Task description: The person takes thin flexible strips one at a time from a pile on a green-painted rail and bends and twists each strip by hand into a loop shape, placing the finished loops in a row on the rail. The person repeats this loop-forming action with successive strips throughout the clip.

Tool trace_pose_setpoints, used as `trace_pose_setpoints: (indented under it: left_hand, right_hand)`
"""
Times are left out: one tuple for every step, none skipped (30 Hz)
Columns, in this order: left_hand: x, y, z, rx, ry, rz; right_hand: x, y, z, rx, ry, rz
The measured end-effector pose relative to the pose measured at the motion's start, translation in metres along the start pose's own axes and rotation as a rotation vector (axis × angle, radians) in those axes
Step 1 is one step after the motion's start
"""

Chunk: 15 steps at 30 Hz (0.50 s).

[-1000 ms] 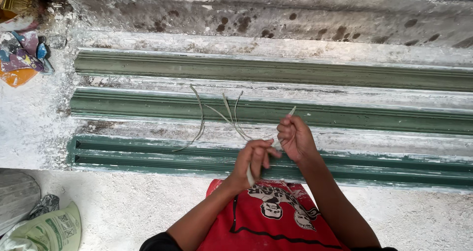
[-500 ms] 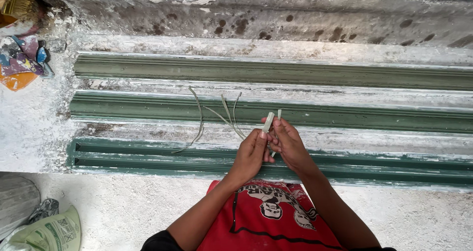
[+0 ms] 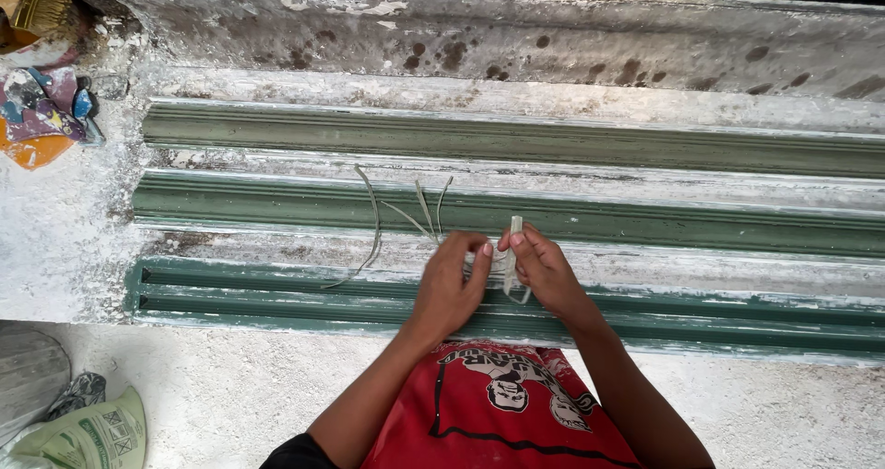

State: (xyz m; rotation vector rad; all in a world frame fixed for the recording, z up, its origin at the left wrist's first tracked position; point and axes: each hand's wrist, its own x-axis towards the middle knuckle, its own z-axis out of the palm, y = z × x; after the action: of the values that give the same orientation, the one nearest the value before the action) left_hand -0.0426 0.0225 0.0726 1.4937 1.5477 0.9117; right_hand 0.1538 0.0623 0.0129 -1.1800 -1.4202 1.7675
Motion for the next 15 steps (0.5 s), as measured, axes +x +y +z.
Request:
trace_pose_setpoints:
  left_hand:
    - [0.001, 0.002, -0.008, 0.110, 0.045, 0.196]
    - [0.003, 0.003, -0.016, 0.219, 0.088, 0.393]
    - [0.003, 0.003, -0.022, 0.329, 0.127, 0.588]
    - [0.003, 0.003, -0.024, 0.391, 0.074, 0.637]
    - [0.003, 0.003, -0.026, 0.454, 0.021, 0.684]
    - [0.003, 0.002, -0.027, 0.517, -0.032, 0.730]
    - [0.002, -0.001, -0.029, 0.503, -0.086, 0.724]
    - [0.002, -0.003, -0.029, 0.489, -0.141, 0.721]
    - [0.002, -0.006, -0.029, 0.473, -0.198, 0.718]
    - [0.001, -0.009, -0.028, 0.470, -0.185, 0.712]
    - [0.000, -0.012, -0.027, 0.467, -0.172, 0.707]
    - [-0.001, -0.014, -0.026, 0.464, -0.158, 0.701]
    - [-0.002, -0.017, -0.025, 0.477, -0.082, 0.665]
    - [-0.002, -0.018, -0.022, 0.489, -0.007, 0.629]
    - [-0.003, -0.020, -0.019, 0.499, 0.068, 0.593]
  right_hand:
    - [-0.001, 0.000, -0.003, -0.161, 0.024, 0.028]
    - [-0.002, -0.001, -0.006, -0.247, -0.062, -0.038]
    - [-0.003, -0.002, -0.008, -0.333, -0.149, -0.102]
    - [-0.004, -0.003, -0.009, -0.418, -0.237, -0.164]
    - [-0.005, -0.004, -0.009, -0.459, -0.242, -0.091]
    - [-0.006, -0.006, -0.010, -0.500, -0.249, -0.018]
    - [-0.007, -0.007, -0.010, -0.542, -0.255, 0.054]
    - [-0.008, -0.008, -0.010, -0.510, -0.303, 0.057]
    - [-0.010, -0.010, -0.010, -0.477, -0.349, 0.063]
    - [-0.012, -0.011, -0.011, -0.442, -0.394, 0.071]
    - [-0.014, -0.012, -0.013, -0.411, -0.418, 0.084]
    - [-0.016, -0.014, -0.017, -0.381, -0.442, 0.096]
    - [-0.016, -0.014, -0.020, -0.350, -0.467, 0.107]
    - [-0.016, -0.015, -0.025, -0.329, -0.381, 0.161]
    - [-0.015, -0.016, -0.030, -0.306, -0.292, 0.216]
